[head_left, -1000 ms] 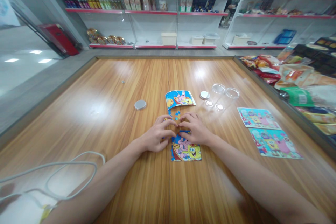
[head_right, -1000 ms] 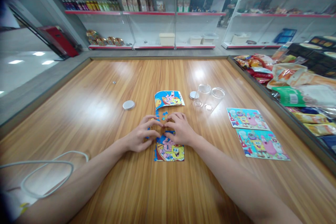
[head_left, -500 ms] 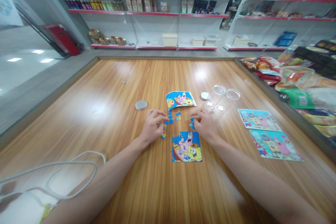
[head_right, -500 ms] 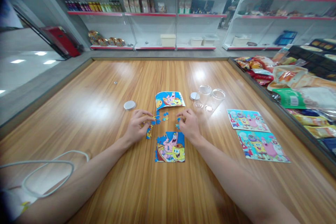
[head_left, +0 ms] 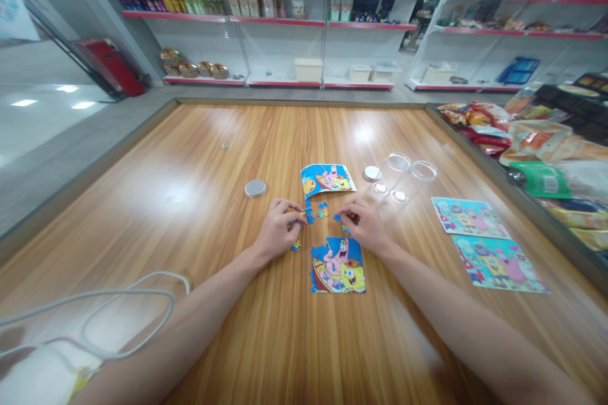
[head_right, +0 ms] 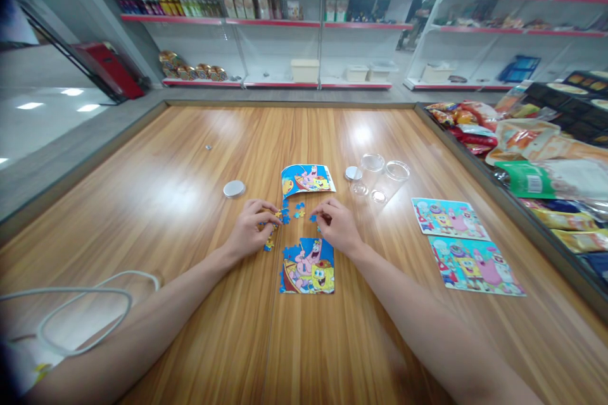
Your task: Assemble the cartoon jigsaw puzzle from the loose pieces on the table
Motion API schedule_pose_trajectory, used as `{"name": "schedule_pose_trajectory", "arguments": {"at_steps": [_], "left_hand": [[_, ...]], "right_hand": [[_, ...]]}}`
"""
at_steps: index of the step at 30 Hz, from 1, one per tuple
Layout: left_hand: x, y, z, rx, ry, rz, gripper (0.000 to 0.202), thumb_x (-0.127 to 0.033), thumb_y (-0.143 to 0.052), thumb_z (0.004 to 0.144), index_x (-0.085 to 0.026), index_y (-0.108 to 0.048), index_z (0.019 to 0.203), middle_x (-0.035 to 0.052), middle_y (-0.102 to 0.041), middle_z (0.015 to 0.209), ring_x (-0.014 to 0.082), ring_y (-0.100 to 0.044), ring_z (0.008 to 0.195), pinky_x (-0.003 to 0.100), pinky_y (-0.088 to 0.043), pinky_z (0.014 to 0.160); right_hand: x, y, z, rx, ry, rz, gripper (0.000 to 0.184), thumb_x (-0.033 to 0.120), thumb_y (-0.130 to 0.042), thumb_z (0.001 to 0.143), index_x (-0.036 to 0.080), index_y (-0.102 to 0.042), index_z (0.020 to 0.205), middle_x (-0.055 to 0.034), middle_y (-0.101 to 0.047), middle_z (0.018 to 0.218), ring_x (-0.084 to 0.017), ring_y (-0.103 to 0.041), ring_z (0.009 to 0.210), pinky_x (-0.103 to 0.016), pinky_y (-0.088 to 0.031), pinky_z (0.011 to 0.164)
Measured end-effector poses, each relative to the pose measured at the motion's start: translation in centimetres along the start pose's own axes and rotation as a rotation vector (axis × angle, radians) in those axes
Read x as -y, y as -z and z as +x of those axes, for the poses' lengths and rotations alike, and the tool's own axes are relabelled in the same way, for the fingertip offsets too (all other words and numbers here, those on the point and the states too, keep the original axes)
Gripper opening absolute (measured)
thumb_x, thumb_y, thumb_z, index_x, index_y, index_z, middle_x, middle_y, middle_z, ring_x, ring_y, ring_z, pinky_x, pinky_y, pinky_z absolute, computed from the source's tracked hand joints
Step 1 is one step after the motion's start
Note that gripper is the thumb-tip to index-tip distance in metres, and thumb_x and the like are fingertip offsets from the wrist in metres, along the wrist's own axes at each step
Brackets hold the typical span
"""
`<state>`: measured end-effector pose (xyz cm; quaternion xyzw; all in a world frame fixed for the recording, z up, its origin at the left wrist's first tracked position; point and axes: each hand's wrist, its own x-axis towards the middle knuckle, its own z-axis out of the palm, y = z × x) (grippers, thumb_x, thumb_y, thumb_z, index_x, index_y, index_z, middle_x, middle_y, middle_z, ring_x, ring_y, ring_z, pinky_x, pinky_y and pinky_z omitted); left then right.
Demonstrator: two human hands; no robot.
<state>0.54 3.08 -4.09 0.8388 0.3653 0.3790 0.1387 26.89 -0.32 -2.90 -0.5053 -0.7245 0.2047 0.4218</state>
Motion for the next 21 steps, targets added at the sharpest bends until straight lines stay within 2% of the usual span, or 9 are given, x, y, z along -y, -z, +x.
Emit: {"name": "schedule_pose_trajectory", "arguments": {"at_steps": [4,7,10,14,21], "left_hand": [[0.0,0.0,0.0,0.013,0.0,0.006,0.023,-0.007,-0.057,0.085,-0.021,-0.074,0.079,0.0062,-0.066,0.103,0.0231,-0.056,0.105,0.045,-0.049,0.096],[-0.1,0.0,-0.1,0.026,-0.002,0.014,0.022,-0.008,-0.058,0.085,-0.022,-0.074,0.082,0.0061,-0.066,0.105,0.0234,-0.056,0.107,0.044,-0.05,0.096],[0.0,-0.2,-0.1,0.011,0.023,0.04,0.022,-0.008,-0.058,0.085,-0.022,-0.075,0.087,0.0066,-0.065,0.105,0.0241,-0.056,0.106,0.045,-0.05,0.096],[0.1,-0.2,0.0,-0.018,0.067,0.081,0.02,-0.011,-0.059,0.087,-0.021,-0.075,0.095,0.0077,-0.064,0.105,0.025,-0.056,0.106,0.046,-0.049,0.097],[-0.2,-0.2,0.0,0.015,0.051,0.109,0.016,-0.016,-0.062,0.087,-0.022,-0.074,0.094,0.0072,-0.064,0.105,0.0248,-0.055,0.105,0.045,-0.049,0.096]], "right_hand": [[0.0,0.3,-0.1,-0.093,-0.004,-0.011,0.023,0.011,-0.05,0.09,0.02,-0.071,0.086,-0.0065,-0.062,0.097,-0.019,-0.063,0.09,-0.032,-0.053,0.074],[-0.5,0.4,-0.2,-0.148,-0.041,-0.055,0.025,0.008,-0.05,0.086,0.02,-0.071,0.088,-0.0061,-0.061,0.093,-0.02,-0.061,0.085,-0.033,-0.051,0.072],[-1.0,0.2,-0.1,-0.112,-0.051,-0.097,0.021,0.01,-0.058,0.083,0.022,-0.071,0.093,-0.0053,-0.064,0.092,-0.021,-0.061,0.085,-0.035,-0.05,0.073],[-1.1,-0.2,0.1,-0.007,-0.012,-0.145,0.016,0.018,-0.07,0.082,0.024,-0.072,0.096,-0.005,-0.069,0.095,-0.025,-0.062,0.094,-0.04,-0.049,0.086],[-1.1,-0.2,0.1,0.069,0.01,-0.198,0.016,0.018,-0.07,0.084,0.024,-0.072,0.099,-0.0046,-0.072,0.097,-0.026,-0.061,0.097,-0.042,-0.046,0.09]]}}
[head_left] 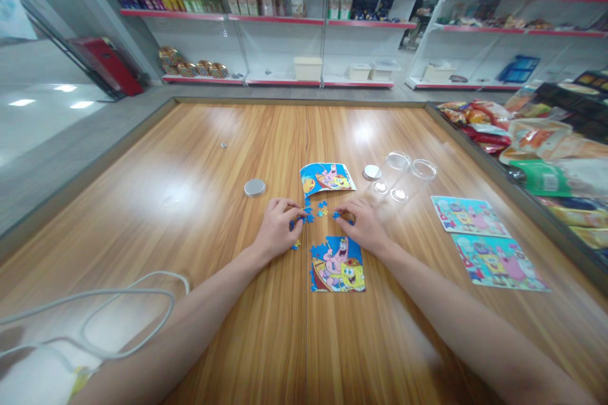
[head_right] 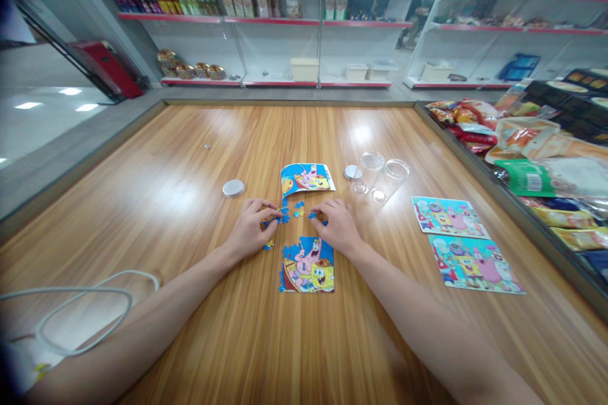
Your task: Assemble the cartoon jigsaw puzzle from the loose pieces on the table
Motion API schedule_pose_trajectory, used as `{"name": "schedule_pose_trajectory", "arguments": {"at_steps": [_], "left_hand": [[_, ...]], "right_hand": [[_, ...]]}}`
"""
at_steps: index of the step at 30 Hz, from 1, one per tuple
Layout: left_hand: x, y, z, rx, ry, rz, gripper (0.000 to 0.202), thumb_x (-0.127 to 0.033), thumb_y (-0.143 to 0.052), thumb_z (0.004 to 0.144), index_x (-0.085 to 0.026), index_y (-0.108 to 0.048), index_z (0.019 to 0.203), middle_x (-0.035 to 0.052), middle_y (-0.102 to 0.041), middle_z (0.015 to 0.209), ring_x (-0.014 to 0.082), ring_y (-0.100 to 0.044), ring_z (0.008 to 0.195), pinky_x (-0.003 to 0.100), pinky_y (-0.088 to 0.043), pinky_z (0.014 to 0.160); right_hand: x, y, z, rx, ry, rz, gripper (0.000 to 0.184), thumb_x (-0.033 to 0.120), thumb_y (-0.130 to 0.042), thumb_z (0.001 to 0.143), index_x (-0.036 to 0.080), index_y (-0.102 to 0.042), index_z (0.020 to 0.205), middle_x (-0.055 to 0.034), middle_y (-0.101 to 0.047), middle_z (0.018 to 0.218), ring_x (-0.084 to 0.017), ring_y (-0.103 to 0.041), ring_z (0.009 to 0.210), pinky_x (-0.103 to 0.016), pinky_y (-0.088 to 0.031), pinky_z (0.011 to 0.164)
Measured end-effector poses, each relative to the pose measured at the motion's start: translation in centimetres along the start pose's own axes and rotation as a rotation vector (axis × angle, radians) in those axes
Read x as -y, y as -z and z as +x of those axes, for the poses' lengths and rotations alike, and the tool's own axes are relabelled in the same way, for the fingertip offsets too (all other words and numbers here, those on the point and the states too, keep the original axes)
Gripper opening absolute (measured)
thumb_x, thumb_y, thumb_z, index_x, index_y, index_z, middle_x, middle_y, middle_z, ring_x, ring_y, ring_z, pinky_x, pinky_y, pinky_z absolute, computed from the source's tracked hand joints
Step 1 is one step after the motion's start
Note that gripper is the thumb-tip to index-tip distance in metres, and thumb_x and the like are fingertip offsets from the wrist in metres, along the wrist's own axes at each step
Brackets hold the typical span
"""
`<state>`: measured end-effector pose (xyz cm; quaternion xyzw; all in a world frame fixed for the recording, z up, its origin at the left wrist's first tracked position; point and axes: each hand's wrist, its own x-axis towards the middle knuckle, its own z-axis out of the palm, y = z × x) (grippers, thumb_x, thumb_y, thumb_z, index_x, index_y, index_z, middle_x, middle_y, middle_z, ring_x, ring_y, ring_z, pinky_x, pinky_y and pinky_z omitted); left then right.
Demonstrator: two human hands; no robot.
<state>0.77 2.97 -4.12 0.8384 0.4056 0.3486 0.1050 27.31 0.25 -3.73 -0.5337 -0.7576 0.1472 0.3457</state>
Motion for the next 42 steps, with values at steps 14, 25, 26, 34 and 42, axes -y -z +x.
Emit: {"name": "schedule_pose_trajectory", "arguments": {"at_steps": [14,25,26,34,42], "left_hand": [[-1.8,1.4,0.0,0.215,-0.225,-0.016,0.026,-0.038,-0.068,0.089,-0.023,-0.072,0.11,0.0119,-0.054,0.13,0.032,-0.044,0.126,0.053,-0.042,0.108],[-1.9,1.5,-0.1,0.373,-0.327,-0.01,0.051,-0.058,-0.068,0.086,-0.024,-0.067,0.124,0.0156,-0.047,0.14,0.0386,-0.033,0.136,0.06,-0.035,0.113],[-2.0,1.5,-0.1,0.372,-0.328,-0.014,0.051,-0.058,-0.068,0.086,-0.024,-0.067,0.124,0.0155,-0.048,0.14,0.0384,-0.034,0.136,0.06,-0.036,0.112],[-0.9,1.0,0.1,0.056,-0.028,-0.066,0.018,-0.021,-0.06,0.092,-0.024,-0.072,0.105,0.0084,-0.063,0.117,0.0268,-0.052,0.118,0.049,-0.044,0.105],[1.6,0.5,0.4,-0.073,0.196,-0.07,0.026,-0.007,-0.052,0.085,-0.021,-0.074,0.085,0.0059,-0.066,0.099,0.0238,-0.06,0.102,0.046,-0.049,0.097]], "right_hand": [[0.8,0.3,-0.2,-0.034,-0.002,-0.063,0.014,0.022,-0.07,0.086,0.022,-0.071,0.1,-0.0067,-0.072,0.1,-0.029,-0.059,0.1,-0.046,-0.043,0.091],[1.8,0.5,-0.4,0.065,0.099,-0.071,0.029,0.011,-0.062,0.086,0.024,-0.07,0.111,-0.0055,-0.072,0.105,-0.026,-0.058,0.103,-0.044,-0.042,0.092],[1.8,0.6,-0.5,0.061,0.093,-0.088,0.029,0.011,-0.062,0.086,0.023,-0.07,0.11,-0.0062,-0.071,0.104,-0.027,-0.057,0.103,-0.044,-0.042,0.092],[1.5,0.4,-0.3,0.068,0.065,-0.13,0.015,0.024,-0.07,0.086,0.024,-0.075,0.101,-0.0067,-0.066,0.094,-0.027,-0.055,0.096,-0.044,-0.042,0.09],[1.5,0.3,-0.4,0.072,0.051,-0.125,0.013,0.024,-0.069,0.087,0.024,-0.074,0.099,-0.0056,-0.063,0.09,-0.025,-0.056,0.095,-0.042,-0.043,0.088]]}}
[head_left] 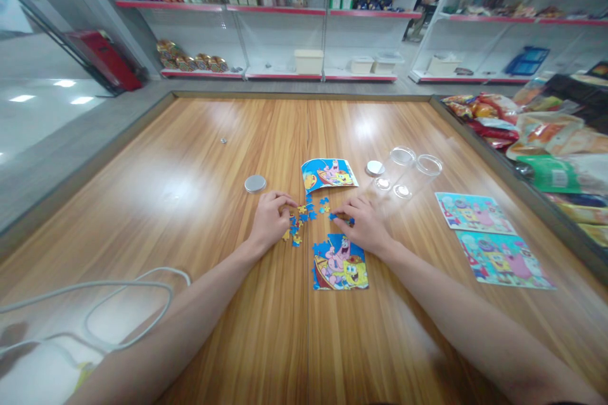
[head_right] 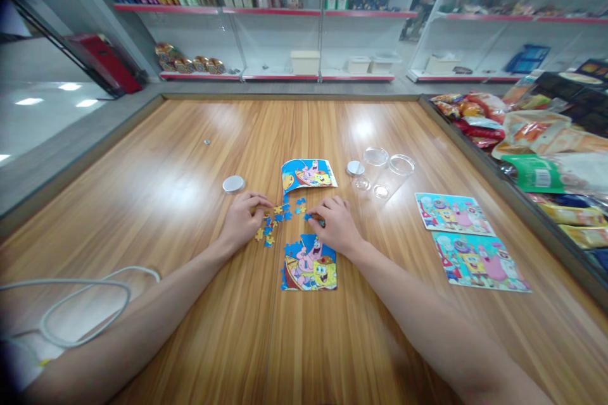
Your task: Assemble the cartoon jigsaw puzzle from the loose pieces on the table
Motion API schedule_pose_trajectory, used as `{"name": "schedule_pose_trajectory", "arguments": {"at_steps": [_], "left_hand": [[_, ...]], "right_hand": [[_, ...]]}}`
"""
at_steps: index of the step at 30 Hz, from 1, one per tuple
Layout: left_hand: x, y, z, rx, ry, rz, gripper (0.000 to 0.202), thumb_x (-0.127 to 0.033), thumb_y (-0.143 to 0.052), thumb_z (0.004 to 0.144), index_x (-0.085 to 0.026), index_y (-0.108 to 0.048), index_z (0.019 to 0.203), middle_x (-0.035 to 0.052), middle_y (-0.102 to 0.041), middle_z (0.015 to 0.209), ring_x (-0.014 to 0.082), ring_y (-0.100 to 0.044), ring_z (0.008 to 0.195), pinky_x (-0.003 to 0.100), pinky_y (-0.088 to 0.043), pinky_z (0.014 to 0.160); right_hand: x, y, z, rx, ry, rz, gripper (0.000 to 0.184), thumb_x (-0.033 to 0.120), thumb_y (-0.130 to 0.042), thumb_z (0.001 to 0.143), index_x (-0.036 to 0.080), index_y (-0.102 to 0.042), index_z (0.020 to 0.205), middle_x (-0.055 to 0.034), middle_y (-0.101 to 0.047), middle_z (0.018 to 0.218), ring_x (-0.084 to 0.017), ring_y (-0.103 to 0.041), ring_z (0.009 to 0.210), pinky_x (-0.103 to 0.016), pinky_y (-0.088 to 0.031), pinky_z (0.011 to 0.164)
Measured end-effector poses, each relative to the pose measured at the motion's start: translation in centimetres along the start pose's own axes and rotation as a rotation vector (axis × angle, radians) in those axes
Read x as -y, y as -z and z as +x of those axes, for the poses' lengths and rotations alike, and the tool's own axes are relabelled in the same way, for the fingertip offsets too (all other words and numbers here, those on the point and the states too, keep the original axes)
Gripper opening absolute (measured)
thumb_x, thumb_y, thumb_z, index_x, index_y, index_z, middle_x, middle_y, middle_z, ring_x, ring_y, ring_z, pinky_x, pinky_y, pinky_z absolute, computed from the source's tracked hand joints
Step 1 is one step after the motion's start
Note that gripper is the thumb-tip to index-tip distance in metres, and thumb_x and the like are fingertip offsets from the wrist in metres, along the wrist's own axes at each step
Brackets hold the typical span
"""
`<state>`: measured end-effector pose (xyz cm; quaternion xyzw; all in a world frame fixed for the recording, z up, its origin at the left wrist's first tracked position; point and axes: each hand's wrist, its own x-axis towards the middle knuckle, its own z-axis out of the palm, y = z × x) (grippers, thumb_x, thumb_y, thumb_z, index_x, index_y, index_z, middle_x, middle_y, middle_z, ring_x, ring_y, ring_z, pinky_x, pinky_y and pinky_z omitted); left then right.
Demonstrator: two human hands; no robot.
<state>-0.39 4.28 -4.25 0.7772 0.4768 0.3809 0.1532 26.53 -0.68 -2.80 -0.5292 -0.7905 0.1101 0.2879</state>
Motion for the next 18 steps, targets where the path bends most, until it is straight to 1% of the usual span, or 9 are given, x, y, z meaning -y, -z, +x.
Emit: {"name": "schedule_pose_trajectory", "arguments": {"at_steps": [3,5,6,7,9,11,14,16,18], "left_hand": [[0.1,0.2,0.1,0.018,0.019,-0.024,0.025,-0.008,-0.052,0.086,-0.02,-0.073,0.084,0.0051,-0.065,0.097,0.0203,-0.063,0.094,0.039,-0.053,0.09],[0.0,0.3,0.2,0.033,0.016,-0.033,0.023,-0.01,-0.052,0.088,-0.02,-0.073,0.089,0.005,-0.064,0.097,0.0178,-0.063,0.087,0.035,-0.055,0.082],[-0.1,0.4,0.3,0.039,0.007,-0.033,0.022,-0.012,-0.053,0.089,-0.02,-0.073,0.092,0.0053,-0.063,0.098,0.0176,-0.063,0.087,0.035,-0.055,0.082],[-0.2,0.4,0.3,0.047,-0.007,-0.03,0.021,-0.014,-0.055,0.09,-0.02,-0.074,0.095,0.0058,-0.062,0.1,0.0183,-0.062,0.091,0.036,-0.055,0.085],[-0.5,0.5,0.2,0.069,-0.048,-0.016,0.017,-0.022,-0.061,0.091,-0.022,-0.075,0.1,0.0073,-0.06,0.107,0.0219,-0.06,0.103,0.042,-0.051,0.096],[-0.9,0.5,0.0,0.104,-0.095,0.0,0.019,-0.029,-0.069,0.088,-0.025,-0.076,0.105,0.0086,-0.058,0.116,0.026,-0.055,0.113,0.047,-0.047,0.104],[-1.3,0.4,-0.4,0.17,-0.191,0.072,0.026,-0.038,-0.073,0.086,-0.028,-0.076,0.11,0.01,-0.053,0.127,0.0303,-0.048,0.121,0.052,-0.044,0.105],[-1.6,0.3,-0.6,0.208,-0.251,0.13,0.027,-0.04,-0.072,0.087,-0.029,-0.076,0.112,0.0105,-0.051,0.13,0.0315,-0.045,0.124,0.053,-0.044,0.105],[-1.7,0.4,-0.7,0.228,-0.28,0.147,0.025,-0.038,-0.071,0.089,-0.03,-0.076,0.112,0.0104,-0.051,0.131,0.0317,-0.044,0.125,0.054,-0.043,0.106]], "right_hand": [[-0.1,-0.1,-0.1,-0.02,-0.018,-0.002,0.012,0.022,-0.066,0.089,0.023,-0.073,0.1,-0.0059,-0.063,0.09,-0.025,-0.056,0.095,-0.042,-0.043,0.088],[-0.3,-0.2,-0.1,-0.035,-0.029,-0.004,0.014,0.021,-0.064,0.091,0.023,-0.073,0.1,-0.0062,-0.064,0.09,-0.026,-0.056,0.095,-0.042,-0.043,0.087],[-0.3,-0.3,-0.1,-0.041,-0.033,-0.004,0.015,0.02,-0.063,0.091,0.023,-0.073,0.101,-0.0063,-0.064,0.09,-0.026,-0.056,0.095,-0.042,-0.043,0.087],[-0.4,-0.3,-0.1,-0.045,-0.036,-0.004,0.015,0.019,-0.062,0.091,0.023,-0.073,0.101,-0.0063,-0.063,0.089,-0.026,-0.056,0.094,-0.042,-0.043,0.086],[-0.4,-0.3,-0.2,-0.052,-0.037,-0.003,0.017,0.018,-0.061,0.091,0.024,-0.074,0.101,-0.0064,-0.063,0.088,-0.026,-0.056,0.094,-0.042,-0.043,0.086],[-0.4,-0.4,-0.2,-0.057,-0.035,-0.002,0.016,0.018,-0.061,0.091,0.024,-0.074,0.1,-0.0065,-0.063,0.088,-0.026,-0.056,0.095,-0.042,-0.044,0.086],[-0.3,-0.3,-0.1,-0.061,-0.032,0.0,0.015,0.018,-0.061,0.091,0.024,-0.073,0.099,-0.0065,-0.064,0.089,-0.026,-0.056,0.095,-0.042,-0.044,0.086],[-0.2,-0.3,-0.1,-0.062,-0.028,0.001,0.014,0.019,-0.061,0.091,0.023,-0.073,0.098,-0.0066,-0.064,0.089,-0.026,-0.056,0.094,-0.042,-0.044,0.085],[-0.1,-0.2,-0.1,-0.061,-0.022,0.002,0.014,0.019,-0.062,0.09,0.023,-0.073,0.097,-0.0067,-0.064,0.089,-0.026,-0.056,0.094,-0.042,-0.044,0.085]]}}
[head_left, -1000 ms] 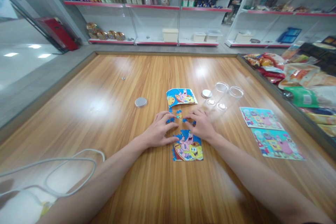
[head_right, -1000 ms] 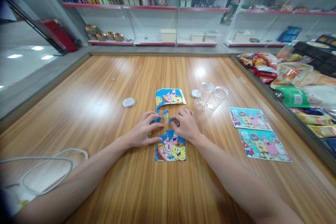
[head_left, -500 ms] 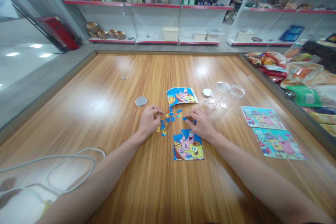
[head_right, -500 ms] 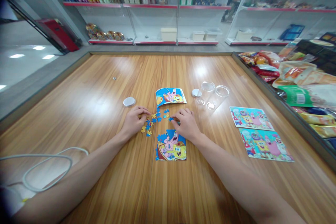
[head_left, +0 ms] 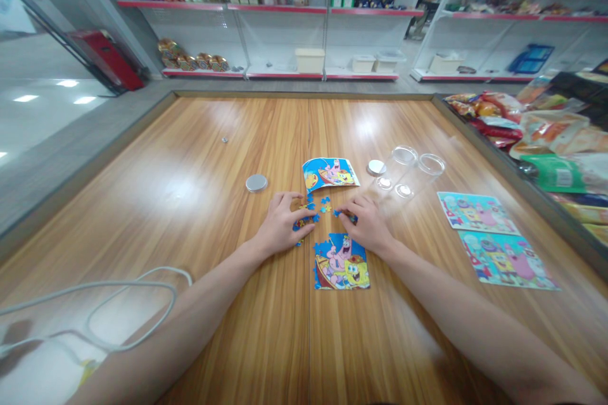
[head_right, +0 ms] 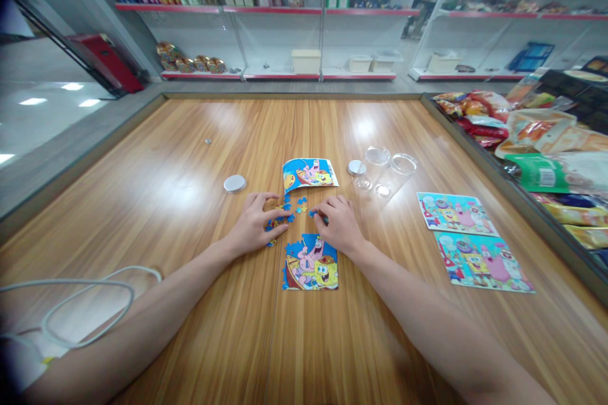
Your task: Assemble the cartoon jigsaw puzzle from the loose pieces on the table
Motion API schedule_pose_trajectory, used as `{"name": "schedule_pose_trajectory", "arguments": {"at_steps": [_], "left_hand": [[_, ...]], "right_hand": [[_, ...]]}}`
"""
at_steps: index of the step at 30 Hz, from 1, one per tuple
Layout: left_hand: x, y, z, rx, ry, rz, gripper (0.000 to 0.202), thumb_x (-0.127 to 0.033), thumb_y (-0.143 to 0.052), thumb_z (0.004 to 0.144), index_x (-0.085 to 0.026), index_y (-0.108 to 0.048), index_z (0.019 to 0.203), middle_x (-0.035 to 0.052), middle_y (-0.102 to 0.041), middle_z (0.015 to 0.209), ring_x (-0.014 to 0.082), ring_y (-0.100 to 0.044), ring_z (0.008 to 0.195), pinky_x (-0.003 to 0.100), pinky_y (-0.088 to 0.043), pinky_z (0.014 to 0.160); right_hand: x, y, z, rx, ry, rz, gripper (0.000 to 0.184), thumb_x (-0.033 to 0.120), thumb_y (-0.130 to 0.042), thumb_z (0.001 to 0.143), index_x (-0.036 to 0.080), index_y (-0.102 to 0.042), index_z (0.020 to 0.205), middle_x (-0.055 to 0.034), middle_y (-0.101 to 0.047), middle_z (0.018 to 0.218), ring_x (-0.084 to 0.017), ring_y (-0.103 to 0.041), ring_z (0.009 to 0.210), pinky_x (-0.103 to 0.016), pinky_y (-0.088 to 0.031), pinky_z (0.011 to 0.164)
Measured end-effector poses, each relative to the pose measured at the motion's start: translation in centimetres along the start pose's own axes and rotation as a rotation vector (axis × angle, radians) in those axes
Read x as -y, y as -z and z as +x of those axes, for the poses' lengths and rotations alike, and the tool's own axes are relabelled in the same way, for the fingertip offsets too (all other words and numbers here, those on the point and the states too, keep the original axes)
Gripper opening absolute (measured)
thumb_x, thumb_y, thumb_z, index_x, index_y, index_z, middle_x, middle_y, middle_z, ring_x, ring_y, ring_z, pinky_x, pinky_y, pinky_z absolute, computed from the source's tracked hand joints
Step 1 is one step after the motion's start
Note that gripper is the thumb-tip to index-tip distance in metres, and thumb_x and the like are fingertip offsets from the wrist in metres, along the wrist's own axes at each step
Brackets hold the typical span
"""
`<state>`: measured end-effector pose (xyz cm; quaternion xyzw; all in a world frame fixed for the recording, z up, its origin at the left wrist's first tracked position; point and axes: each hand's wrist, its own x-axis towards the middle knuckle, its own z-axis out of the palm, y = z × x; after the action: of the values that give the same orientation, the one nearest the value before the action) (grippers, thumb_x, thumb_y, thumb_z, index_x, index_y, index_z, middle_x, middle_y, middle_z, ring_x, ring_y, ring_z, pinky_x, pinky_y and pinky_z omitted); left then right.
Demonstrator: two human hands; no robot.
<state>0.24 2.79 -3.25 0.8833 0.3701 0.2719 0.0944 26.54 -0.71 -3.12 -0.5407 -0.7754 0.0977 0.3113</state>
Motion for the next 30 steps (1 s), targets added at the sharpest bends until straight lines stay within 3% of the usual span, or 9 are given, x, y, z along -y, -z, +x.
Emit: {"name": "schedule_pose_trajectory", "arguments": {"at_steps": [7,14,30], "left_hand": [[-0.1,0.2,0.1,-0.026,-0.019,-0.028,0.017,-0.028,-0.067,0.091,-0.029,-0.077,0.105,0.0095,-0.052,0.131,0.0311,-0.045,0.125,0.055,-0.042,0.106],[-1.0,-0.1,0.0,-0.031,0.013,0.017,0.018,-0.042,-0.072,0.088,-0.027,-0.076,0.097,0.0095,-0.055,0.128,0.0324,-0.044,0.123,0.056,-0.043,0.103],[-2.1,-0.1,-0.1,0.065,-0.101,-0.031,0.011,-0.023,-0.06,0.094,-0.023,-0.071,0.097,0.0069,-0.058,0.133,0.0323,-0.043,0.126,0.054,-0.04,0.104]], "right_hand": [[0.2,0.2,0.0,0.011,0.021,0.007,0.014,0.019,-0.062,0.09,0.023,-0.073,0.097,-0.0063,-0.063,0.089,-0.025,-0.056,0.093,-0.041,-0.044,0.085],[0.2,0.1,0.0,0.014,0.028,0.014,0.012,0.02,-0.062,0.09,0.023,-0.073,0.094,-0.0064,-0.063,0.089,-0.025,-0.057,0.093,-0.041,-0.045,0.084],[0.2,0.1,0.0,0.014,0.037,0.007,0.015,0.018,-0.06,0.091,0.023,-0.073,0.093,-0.0063,-0.064,0.087,-0.025,-0.056,0.092,-0.041,-0.045,0.083]]}}
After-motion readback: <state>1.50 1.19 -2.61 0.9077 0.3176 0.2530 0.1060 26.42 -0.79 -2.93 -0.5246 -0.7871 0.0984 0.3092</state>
